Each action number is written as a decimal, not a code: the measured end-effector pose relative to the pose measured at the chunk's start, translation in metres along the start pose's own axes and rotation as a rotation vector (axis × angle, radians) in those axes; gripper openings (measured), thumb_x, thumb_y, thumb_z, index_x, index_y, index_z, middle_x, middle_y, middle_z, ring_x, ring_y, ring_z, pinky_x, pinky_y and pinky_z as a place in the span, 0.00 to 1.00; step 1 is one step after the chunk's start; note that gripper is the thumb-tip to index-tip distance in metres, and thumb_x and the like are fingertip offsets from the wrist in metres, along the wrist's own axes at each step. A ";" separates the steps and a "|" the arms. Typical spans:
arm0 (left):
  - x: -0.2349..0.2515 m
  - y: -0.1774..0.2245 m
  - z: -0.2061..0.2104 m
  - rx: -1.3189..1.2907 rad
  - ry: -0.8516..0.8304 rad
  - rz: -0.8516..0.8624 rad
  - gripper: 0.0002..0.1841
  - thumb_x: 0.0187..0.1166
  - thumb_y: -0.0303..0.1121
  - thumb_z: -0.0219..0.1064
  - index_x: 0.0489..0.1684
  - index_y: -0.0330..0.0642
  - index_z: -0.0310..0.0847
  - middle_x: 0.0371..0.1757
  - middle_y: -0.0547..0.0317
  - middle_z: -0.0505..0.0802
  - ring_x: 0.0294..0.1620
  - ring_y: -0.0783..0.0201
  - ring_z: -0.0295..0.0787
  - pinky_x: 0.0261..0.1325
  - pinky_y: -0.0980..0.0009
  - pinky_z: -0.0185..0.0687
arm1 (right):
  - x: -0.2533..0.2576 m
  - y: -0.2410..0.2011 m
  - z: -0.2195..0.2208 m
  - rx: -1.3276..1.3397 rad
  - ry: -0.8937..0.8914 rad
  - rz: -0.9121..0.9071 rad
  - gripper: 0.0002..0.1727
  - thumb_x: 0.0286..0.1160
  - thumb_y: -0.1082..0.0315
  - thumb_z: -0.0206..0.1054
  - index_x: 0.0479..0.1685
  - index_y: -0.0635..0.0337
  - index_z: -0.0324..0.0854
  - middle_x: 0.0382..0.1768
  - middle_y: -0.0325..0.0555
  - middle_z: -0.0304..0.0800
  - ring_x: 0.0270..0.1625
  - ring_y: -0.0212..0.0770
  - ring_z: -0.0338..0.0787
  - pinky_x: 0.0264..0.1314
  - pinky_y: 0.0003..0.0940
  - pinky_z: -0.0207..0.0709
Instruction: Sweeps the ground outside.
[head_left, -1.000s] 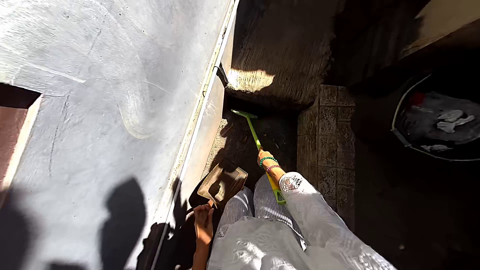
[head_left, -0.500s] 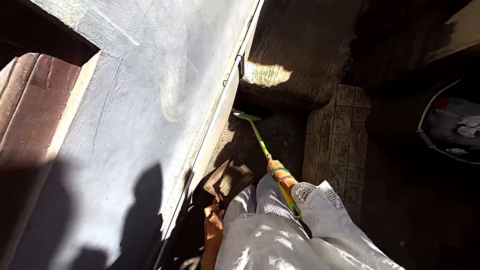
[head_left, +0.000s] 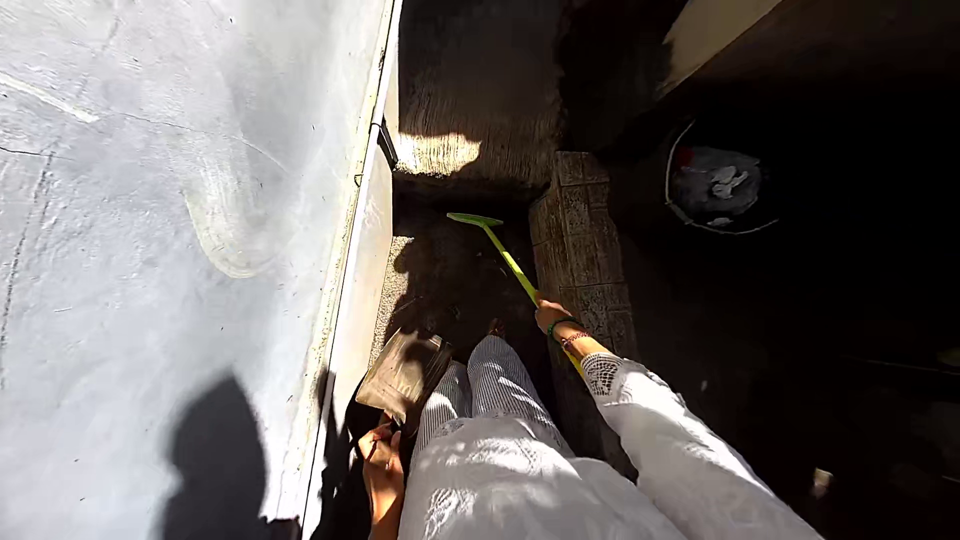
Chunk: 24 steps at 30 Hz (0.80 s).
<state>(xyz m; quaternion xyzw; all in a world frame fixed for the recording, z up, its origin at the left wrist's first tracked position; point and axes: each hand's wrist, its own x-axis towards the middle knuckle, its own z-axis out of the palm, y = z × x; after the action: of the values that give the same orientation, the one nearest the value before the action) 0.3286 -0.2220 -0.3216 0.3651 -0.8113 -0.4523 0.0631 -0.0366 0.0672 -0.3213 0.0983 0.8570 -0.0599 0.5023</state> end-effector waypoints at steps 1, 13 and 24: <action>0.000 0.001 0.002 0.001 -0.004 0.001 0.17 0.73 0.26 0.73 0.55 0.26 0.77 0.50 0.46 0.92 0.54 0.62 0.90 0.64 0.64 0.86 | 0.022 0.010 0.003 0.039 0.002 0.023 0.39 0.88 0.67 0.55 0.98 0.51 0.42 0.81 0.70 0.71 0.83 0.65 0.74 0.84 0.62 0.66; 0.003 0.027 0.031 -0.107 -0.095 0.093 0.22 0.72 0.24 0.74 0.61 0.26 0.71 0.50 0.50 0.91 0.54 0.65 0.90 0.64 0.65 0.87 | -0.008 0.118 -0.004 0.111 0.031 -0.067 0.34 0.96 0.59 0.47 0.99 0.41 0.42 0.74 0.68 0.80 0.77 0.67 0.80 0.81 0.63 0.68; 0.007 0.049 0.048 -0.057 -0.115 0.231 0.11 0.71 0.25 0.72 0.44 0.24 0.81 0.51 0.47 0.89 0.57 0.64 0.87 0.66 0.69 0.85 | -0.097 0.199 0.062 0.230 -0.192 -0.044 0.35 0.95 0.56 0.50 0.98 0.41 0.44 0.74 0.69 0.80 0.73 0.68 0.83 0.77 0.63 0.72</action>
<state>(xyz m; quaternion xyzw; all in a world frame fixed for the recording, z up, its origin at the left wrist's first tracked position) 0.2766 -0.1775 -0.3132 0.2405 -0.8372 -0.4849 0.0783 0.1082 0.2377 -0.2677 0.1301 0.7946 -0.1780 0.5658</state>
